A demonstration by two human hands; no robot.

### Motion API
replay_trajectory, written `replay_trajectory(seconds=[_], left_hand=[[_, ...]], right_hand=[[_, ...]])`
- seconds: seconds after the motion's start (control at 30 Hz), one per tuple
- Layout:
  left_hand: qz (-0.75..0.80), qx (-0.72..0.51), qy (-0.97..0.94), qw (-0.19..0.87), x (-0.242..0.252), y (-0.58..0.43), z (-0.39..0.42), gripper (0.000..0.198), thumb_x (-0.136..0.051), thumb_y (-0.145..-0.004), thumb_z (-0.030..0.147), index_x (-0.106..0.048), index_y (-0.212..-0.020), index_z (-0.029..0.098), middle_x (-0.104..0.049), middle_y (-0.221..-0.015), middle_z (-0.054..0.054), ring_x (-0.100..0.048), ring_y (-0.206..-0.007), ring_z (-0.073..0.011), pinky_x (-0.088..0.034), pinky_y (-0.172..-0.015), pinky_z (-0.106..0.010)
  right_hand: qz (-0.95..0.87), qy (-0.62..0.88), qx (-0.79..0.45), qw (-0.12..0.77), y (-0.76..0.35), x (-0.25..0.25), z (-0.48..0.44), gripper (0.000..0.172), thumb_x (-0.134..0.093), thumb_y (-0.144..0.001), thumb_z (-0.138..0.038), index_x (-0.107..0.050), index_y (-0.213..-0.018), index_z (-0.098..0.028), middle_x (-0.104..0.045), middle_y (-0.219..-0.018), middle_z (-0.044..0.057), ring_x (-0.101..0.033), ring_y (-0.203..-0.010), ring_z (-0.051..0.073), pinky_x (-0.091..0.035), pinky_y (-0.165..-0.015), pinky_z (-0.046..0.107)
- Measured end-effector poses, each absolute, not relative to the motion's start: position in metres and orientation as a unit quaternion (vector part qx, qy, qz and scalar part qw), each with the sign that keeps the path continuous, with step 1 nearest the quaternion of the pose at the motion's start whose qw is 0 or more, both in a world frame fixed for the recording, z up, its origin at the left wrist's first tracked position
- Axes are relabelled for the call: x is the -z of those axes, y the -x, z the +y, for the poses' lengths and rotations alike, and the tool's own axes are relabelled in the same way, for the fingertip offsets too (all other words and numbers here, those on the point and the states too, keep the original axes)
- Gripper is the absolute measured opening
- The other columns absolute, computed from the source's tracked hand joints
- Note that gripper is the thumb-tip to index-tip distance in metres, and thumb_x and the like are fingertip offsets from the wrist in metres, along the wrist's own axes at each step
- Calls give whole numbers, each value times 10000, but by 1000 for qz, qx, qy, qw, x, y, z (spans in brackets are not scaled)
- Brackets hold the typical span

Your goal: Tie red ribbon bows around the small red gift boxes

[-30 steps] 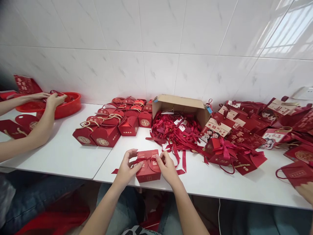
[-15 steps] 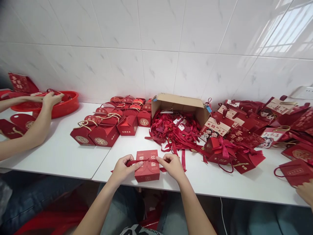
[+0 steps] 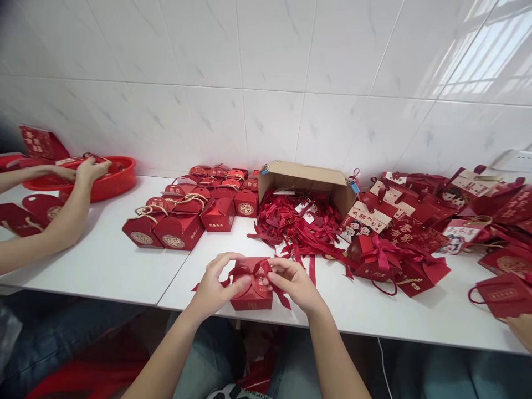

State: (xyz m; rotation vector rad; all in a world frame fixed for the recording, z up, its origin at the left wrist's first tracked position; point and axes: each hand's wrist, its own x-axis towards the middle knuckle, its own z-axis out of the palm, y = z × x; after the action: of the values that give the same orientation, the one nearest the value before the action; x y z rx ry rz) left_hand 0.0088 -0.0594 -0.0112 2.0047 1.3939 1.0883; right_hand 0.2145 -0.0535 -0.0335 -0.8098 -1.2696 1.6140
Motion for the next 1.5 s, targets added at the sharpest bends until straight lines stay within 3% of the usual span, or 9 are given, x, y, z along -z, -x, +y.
replay_trajectory(seconds=[0.3,0.57,0.77,0.87,1.0,1.2,1.37,1.43,1.5], left_hand=[[484,-435,-716,251,4,-40,-48,94,-653,-740,302,-664,-728,209,-672,-753,-23,-607,-777,-188,-421,-824,-353],[538,-479,-631,288,27,-1,-41,188,-551,-802,375,-561,-864,197,-601,-919,-40,-568,-910,-184,-430,-828,-318],[554,-353,-599,458,58,11,-37,399,-486,-796,526,-460,-597,180,-429,-537,51,-424,-501,-106,-342,-510,-230],[527,-369,-635,427,41,14,-41,410,-525,-783,492,-436,-534,178,-405,-519,48,-406,-521,-105,-331,-529,-228],[468,-346,-751,314,-15,24,-47,237,-609,-752,399,-587,-648,188,-528,-631,10,-478,-602,-132,-375,-591,-237],[331,-182,-908,182,-69,4,-13,139,-575,-791,336,-699,-779,275,-619,-855,-29,-540,-898,-202,-325,-928,-344],[441,-361,-820,46,-39,-19,10,98,-652,-731,280,-674,-818,242,-591,-1085,-71,-432,-1103,-282,-262,-970,-448],[499,-435,-746,71,-22,-16,3,136,-602,-771,326,-643,-831,211,-609,-984,-77,-490,-1005,-258,-335,-914,-419],[487,-432,-733,198,-9,-8,-10,171,-566,-794,357,-623,-785,196,-633,-843,-51,-558,-857,-212,-412,-829,-350]], right_hand=[[-629,391,-493,456,-192,27,-52,281,-562,-831,-377,-564,-1050,-200,-623,-713,-1,-549,-663,139,-429,-644,273],[-653,417,-376,509,-178,34,-52,205,-525,-840,-331,-619,-737,-181,-627,-904,67,-555,-781,168,-438,-674,280],[-617,437,-429,494,-170,34,-55,220,-470,-868,-349,-604,-817,-183,-658,-727,31,-593,-674,158,-461,-658,275],[-595,477,-409,502,-163,34,-54,183,-504,-839,-322,-614,-815,-178,-671,-687,36,-625,-661,178,-478,-672,295],[-632,506,-360,464,-160,26,-52,155,-520,-809,-258,-654,-829,-183,-704,-782,57,-645,-717,203,-483,-682,314],[-750,410,-340,393,-170,7,-55,197,-490,-826,-192,-682,-865,-208,-693,-845,38,-615,-760,181,-456,-709,290],[-722,438,-352,404,-170,13,-55,272,-500,-852,-295,-610,-631,-179,-614,-635,11,-537,-616,143,-405,-598,248],[-704,446,-360,419,-168,17,-53,323,-479,-865,-317,-580,-592,-178,-595,-597,8,-525,-595,141,-397,-586,248],[-701,439,-367,426,-167,21,-51,316,-479,-866,-329,-584,-609,-179,-601,-612,9,-530,-606,145,-399,-593,250]])
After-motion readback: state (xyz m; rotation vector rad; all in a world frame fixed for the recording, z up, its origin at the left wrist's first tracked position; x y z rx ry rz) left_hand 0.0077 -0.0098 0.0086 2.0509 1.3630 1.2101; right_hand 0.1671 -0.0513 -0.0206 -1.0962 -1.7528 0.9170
